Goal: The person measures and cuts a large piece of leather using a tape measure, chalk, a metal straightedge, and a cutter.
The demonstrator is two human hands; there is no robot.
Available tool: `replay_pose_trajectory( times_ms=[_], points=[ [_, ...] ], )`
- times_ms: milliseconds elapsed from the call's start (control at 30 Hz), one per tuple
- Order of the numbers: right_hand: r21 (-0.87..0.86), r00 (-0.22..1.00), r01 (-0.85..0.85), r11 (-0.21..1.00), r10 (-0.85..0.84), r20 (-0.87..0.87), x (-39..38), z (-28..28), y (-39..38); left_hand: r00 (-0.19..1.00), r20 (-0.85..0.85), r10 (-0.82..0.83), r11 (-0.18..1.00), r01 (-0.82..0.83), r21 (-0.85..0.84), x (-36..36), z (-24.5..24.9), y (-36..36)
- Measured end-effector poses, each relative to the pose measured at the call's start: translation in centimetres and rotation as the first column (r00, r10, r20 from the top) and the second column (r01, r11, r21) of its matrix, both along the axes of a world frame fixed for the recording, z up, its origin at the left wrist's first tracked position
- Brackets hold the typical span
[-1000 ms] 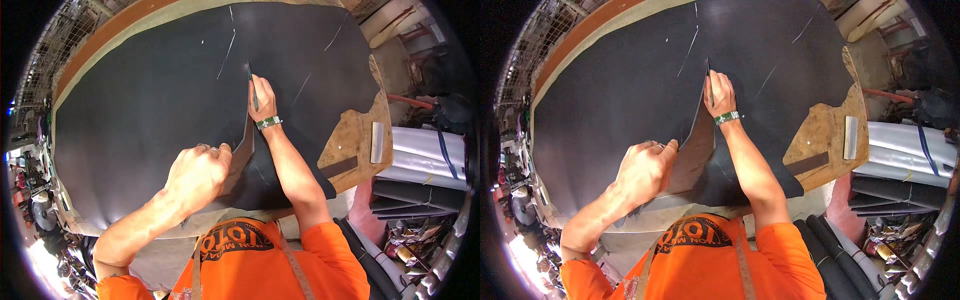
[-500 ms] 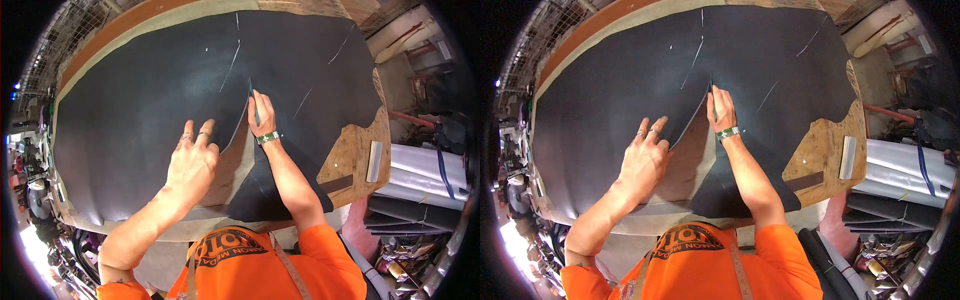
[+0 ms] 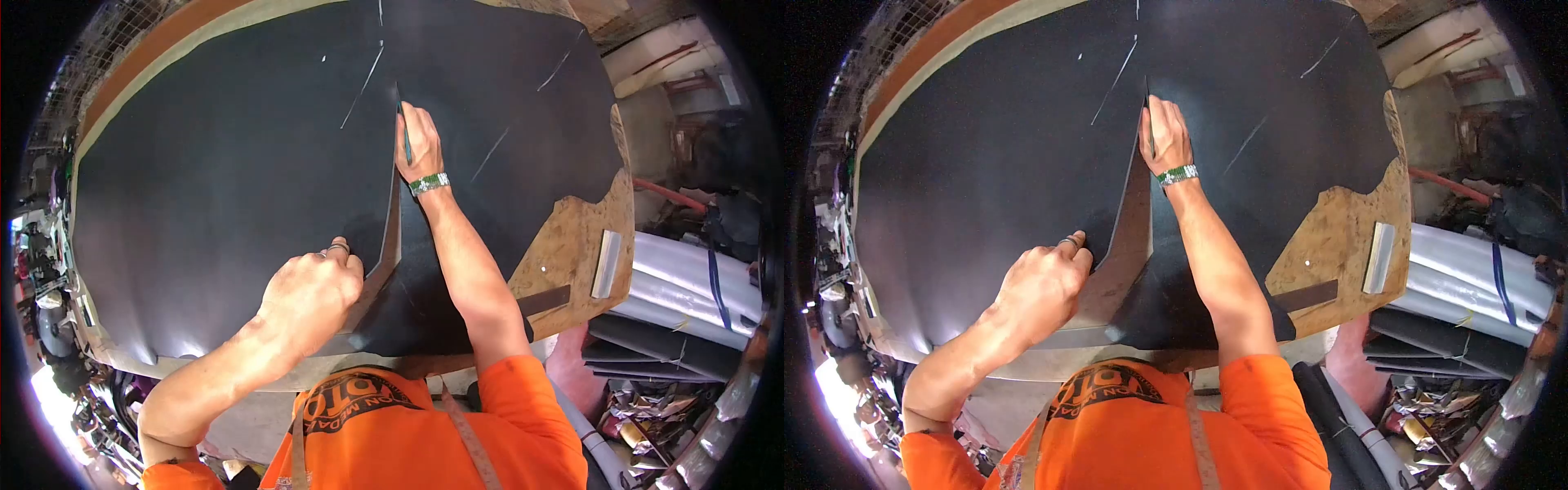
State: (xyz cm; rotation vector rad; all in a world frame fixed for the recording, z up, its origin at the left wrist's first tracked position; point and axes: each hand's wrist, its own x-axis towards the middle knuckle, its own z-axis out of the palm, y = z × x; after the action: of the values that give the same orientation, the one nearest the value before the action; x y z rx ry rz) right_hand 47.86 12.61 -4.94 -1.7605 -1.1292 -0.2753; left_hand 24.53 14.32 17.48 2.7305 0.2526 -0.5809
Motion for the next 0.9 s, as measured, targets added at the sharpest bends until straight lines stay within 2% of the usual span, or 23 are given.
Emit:
replay_pose_trajectory(
  times_ms=[100,233,533,733,833,900],
  points=[
    [-0.042,1.0,0.013,0.999,-0.013,-0.001,0.9,0.3,1.3,0.999,0.043,0.009,1.0,-0.009,0.003,-0.3,0.3,-0.1],
    [0.011,0.999,-0.024,1.0,0.023,0.036,2.8,-0.1,3.2,0.995,0.1,0.008,1.0,-0.009,0.007,-0.7,0.8,0.1],
    [0.001,0.999,-0.033,0.999,0.033,0.034,5.7,-0.2,7.0,0.99,0.14,0.033,0.998,-0.039,0.04,-1.1,2.1,-0.2],
    [0.069,0.998,-0.063,0.996,0.062,0.021,7.1,0.7,9.2,0.99,0.14,0.03,0.996,-0.041,0.079,-0.3,3.1,0.1],
    [0.105,0.998,-0.055,0.993,0.054,0.017,7.3,0.3,9.7,0.982,0.157,0.108,0.994,-0.11,0.005,-0.3,3.7,1.4],
    [0.079,1.0,-0.023,0.997,0.021,0.022,7.1,-0.2,9.4,0.969,-0.055,0.239,0.971,-0.239,0.011,0.5,4.7,3.3]
  ],
)
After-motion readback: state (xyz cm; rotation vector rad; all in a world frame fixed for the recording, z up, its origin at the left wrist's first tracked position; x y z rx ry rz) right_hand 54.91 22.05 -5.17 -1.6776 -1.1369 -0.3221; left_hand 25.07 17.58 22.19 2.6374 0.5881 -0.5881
